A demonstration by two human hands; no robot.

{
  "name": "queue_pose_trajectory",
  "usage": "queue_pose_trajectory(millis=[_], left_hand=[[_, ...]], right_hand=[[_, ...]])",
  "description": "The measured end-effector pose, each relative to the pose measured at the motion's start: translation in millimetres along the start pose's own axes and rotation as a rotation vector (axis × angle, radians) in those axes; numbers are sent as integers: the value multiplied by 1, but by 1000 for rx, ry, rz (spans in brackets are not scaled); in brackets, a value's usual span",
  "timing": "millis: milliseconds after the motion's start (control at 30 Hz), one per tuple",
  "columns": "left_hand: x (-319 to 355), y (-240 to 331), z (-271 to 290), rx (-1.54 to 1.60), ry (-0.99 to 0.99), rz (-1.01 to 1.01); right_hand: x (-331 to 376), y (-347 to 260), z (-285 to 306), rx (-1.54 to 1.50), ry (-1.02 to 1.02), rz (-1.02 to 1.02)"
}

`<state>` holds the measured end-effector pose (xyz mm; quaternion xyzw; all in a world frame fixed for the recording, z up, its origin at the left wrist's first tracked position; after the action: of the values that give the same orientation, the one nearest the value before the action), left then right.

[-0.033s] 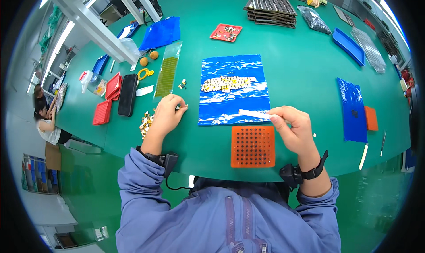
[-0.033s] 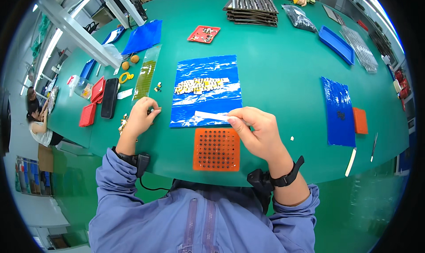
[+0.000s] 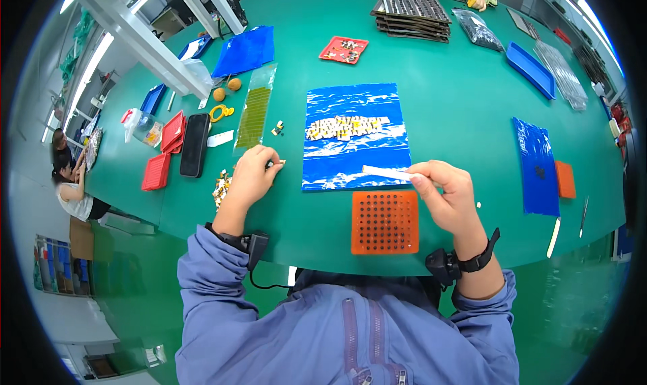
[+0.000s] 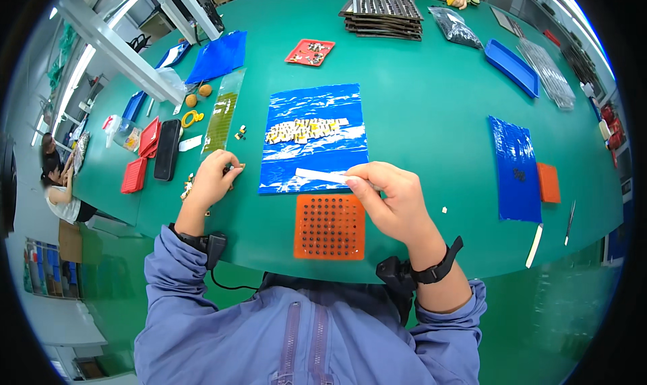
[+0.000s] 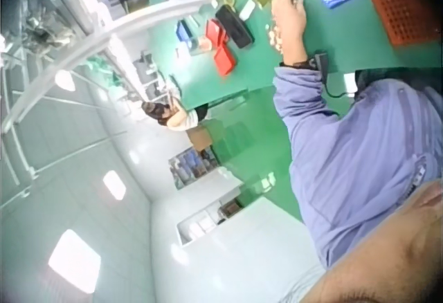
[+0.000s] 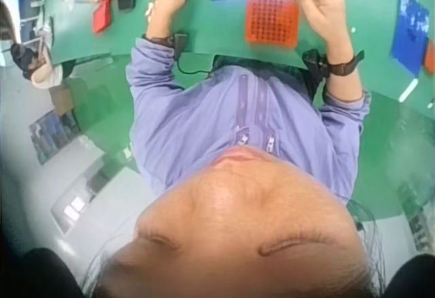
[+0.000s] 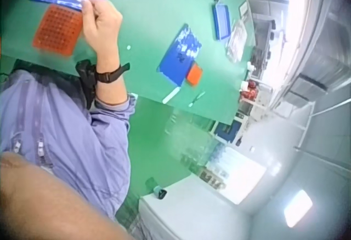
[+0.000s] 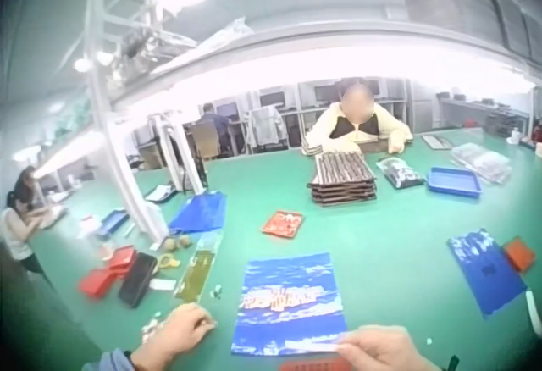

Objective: The person uses a white stick-like tool to pick up small electronic components from a blue sheet and place them into holes on an orange grid. The person repeats this process continuously, moving components one at a time from the source pile to the grid.

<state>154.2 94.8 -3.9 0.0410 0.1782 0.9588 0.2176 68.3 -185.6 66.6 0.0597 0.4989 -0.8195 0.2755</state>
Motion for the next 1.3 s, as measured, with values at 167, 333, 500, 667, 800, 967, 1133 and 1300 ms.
queue_pose_trajectory(millis=[167, 333, 500, 667, 800, 967, 1133, 1300], left_hand=[[14, -14, 13, -86, -60, 100], [13, 5, 27, -74, -69, 42], [-6, 42, 8, -75, -154, -194], [-9, 16, -1, -156, -382, -36], [-25, 41, 12, -144, -405, -145], [-70, 105, 3, -108, -333, -334], [-101, 110, -23, -189, -228, -285], [-112, 99, -38, -108, -247, -248]], right_hand=[[2, -2, 1, -9, 14, 23], [3, -2, 1, -10, 37, 58], [3, 2, 2, -11, 50, 75], [4, 5, 4, -56, 56, 51], [10, 20, 14, -384, 178, 11], [10, 39, 26, -690, 264, -41], [11, 47, 32, -691, 284, -62], [10, 45, 28, -727, 263, -47]])
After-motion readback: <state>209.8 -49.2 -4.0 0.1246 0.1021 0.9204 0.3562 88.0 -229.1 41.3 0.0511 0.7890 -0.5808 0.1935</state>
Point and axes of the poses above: each hand's wrist, its own x-axis away from the middle knuckle, its own z-axis out of the back of the hand, y = z × x, the point moved 10 cm from there along -x, towards the middle knuckle, and after that the axes turned 15 degrees about -y, right-handed, at the moved point
